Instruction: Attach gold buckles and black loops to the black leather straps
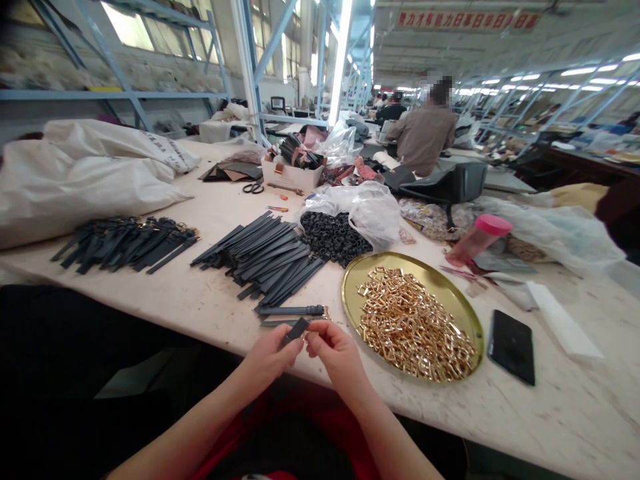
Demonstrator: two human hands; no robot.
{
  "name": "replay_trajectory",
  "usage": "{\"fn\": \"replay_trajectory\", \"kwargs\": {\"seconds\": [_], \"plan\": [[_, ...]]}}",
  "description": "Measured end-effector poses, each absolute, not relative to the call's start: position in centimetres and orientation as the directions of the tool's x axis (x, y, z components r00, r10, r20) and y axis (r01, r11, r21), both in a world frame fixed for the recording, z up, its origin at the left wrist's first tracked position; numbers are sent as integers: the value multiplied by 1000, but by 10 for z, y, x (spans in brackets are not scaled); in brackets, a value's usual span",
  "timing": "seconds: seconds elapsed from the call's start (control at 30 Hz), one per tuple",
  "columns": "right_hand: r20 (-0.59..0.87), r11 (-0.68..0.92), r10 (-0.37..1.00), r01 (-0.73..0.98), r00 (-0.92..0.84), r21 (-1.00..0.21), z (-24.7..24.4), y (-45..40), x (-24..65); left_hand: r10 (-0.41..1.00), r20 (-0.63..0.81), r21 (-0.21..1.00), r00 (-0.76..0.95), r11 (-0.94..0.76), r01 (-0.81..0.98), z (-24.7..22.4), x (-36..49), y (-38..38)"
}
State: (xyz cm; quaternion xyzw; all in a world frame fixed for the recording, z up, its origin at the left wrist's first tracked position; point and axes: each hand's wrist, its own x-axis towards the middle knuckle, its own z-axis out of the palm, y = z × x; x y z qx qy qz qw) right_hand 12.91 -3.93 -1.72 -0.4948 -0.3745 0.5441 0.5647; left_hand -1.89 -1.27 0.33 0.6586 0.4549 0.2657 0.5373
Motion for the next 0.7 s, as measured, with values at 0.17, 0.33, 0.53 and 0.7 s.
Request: {"fn": "replay_trajectory", "kwargs": {"seconds": [0.17, 0.33, 0.53, 0.7], "plan": [[-383, -257, 919, -593, 94, -763, -17, -44, 122, 841, -126, 911, 526, -112, 397, 4, -29, -14], [-400, -312, 916, -589, 22, -746, -19, -55, 110, 788, -124, 868, 603, -209, 451, 10, -25, -18], [-290, -128, 924, -514, 249, -848, -17, -53, 120, 803, -209, 839, 558, -147, 524, 15, -25, -22], [-246, -154, 942, -354, 229, -922, -20, -63, 111, 788, -234, 918, 570, -13, 395, 12, -25, -27]]}}
